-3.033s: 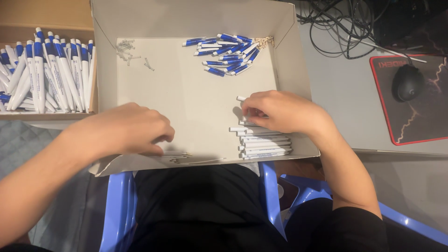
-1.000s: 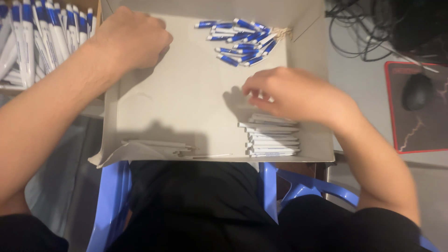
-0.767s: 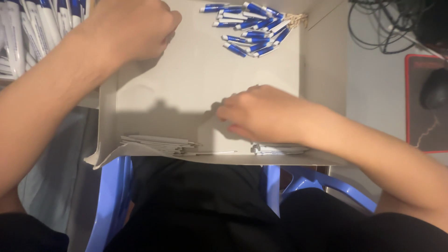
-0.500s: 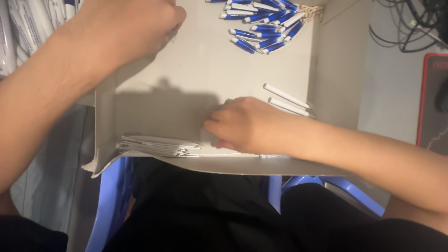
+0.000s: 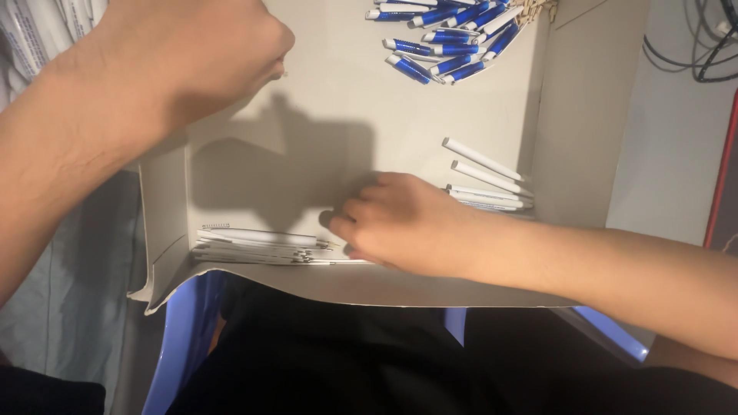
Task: Assembling ballpoint pens by inserting ink refills into barrels and attaching caps.
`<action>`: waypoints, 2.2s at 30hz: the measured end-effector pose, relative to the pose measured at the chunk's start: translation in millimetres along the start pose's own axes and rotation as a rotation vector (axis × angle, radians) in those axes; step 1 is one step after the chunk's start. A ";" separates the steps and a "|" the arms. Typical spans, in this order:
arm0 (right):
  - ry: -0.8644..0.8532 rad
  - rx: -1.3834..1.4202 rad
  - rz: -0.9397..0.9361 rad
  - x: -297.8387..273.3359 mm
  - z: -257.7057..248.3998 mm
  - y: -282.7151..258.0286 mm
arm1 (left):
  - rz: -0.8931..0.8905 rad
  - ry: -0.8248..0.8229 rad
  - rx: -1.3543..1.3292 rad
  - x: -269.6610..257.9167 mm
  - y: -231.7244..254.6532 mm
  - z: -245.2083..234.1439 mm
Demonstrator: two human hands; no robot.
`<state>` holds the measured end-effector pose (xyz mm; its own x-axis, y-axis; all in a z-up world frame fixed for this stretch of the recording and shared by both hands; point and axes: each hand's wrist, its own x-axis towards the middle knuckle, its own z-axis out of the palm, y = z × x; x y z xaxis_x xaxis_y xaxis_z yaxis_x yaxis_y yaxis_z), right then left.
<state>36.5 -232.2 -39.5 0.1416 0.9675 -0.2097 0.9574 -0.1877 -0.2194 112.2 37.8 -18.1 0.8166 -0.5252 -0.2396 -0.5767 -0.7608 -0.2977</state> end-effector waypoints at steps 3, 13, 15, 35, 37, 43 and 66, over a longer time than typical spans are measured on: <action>-0.009 -0.033 -0.006 5.9 -0.5 -4.0 | 0.010 -0.064 -0.109 -1.1 3.7 -15.8; 0.223 -0.154 -0.041 8.5 -2.4 -6.6 | 0.122 -0.080 0.072 -15.3 14.0 -33.0; 0.269 -0.203 -0.031 8.6 -6.6 -6.2 | 0.136 -0.111 0.045 -17.1 15.4 -23.1; 0.360 -0.072 -0.056 20.0 14.7 -10.6 | 0.377 -0.205 -0.361 -58.0 81.0 -16.7; 0.349 -0.031 -0.052 19.6 15.0 -9.9 | 0.345 -0.431 -0.300 -55.4 83.0 -23.1; 0.265 -0.028 -0.048 14.5 2.8 0.6 | 0.381 -0.256 -0.283 -51.3 72.3 -32.4; 0.571 0.464 0.230 -13.7 -84.2 16.5 | -0.089 -0.296 -0.407 -39.1 37.2 -73.4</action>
<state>71.6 -234.3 40.0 0.5526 0.8095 0.1984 0.7025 -0.3243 -0.6335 60.8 2.0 48.1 0.7857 -0.3662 -0.4985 -0.4006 -0.9153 0.0410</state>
